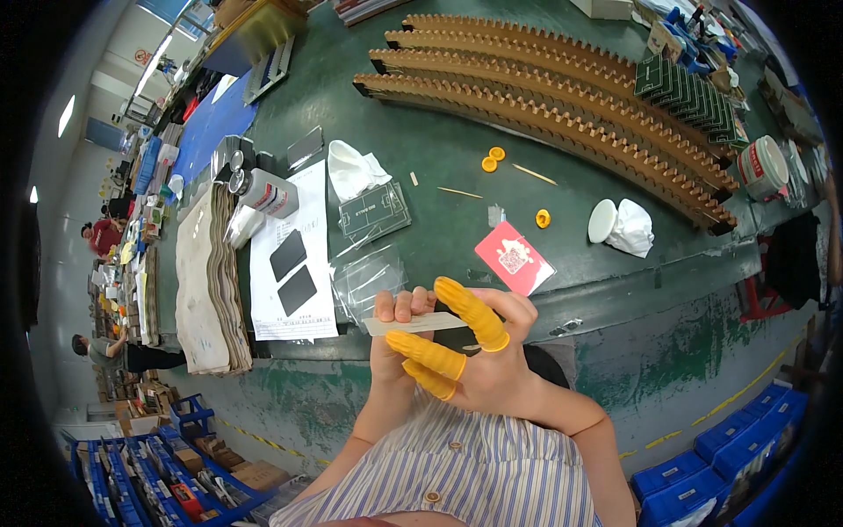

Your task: The person wipes small rectangular cards with a white cloth, handling them one at a time. They flip the cards over to clean both sides and place the cleaned cards into a small plastic bag on the table.

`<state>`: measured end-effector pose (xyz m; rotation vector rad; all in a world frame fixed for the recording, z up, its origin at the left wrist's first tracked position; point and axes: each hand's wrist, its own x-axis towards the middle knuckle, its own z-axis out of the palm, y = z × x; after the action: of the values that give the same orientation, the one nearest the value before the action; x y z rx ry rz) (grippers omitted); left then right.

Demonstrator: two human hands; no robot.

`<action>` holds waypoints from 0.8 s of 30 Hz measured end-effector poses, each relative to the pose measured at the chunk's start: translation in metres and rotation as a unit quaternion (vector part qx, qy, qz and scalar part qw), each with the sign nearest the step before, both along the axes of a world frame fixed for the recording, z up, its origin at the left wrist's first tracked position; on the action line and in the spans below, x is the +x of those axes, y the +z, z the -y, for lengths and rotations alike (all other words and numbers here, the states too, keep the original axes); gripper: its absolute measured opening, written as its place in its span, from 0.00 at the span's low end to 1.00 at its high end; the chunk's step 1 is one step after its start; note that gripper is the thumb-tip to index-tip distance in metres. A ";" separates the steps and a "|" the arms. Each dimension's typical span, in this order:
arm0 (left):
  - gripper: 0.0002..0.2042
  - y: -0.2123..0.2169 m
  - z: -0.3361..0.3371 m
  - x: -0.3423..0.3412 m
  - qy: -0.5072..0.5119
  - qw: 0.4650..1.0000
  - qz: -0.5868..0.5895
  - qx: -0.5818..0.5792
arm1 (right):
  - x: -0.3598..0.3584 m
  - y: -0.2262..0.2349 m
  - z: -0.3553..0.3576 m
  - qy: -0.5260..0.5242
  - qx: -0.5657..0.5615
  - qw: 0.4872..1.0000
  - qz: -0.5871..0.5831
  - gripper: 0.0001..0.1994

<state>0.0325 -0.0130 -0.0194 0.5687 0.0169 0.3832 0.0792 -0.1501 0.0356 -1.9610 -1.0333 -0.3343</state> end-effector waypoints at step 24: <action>0.07 0.001 0.002 -0.001 -0.003 1.000 -0.005 -0.024 | -0.001 0.000 0.003 0.010 -0.019 1.000 0.002 0.20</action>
<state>0.0311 -0.0151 -0.0181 0.5241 0.0336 0.3724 0.0784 -0.1532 0.0353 -1.9834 -1.0683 -0.3093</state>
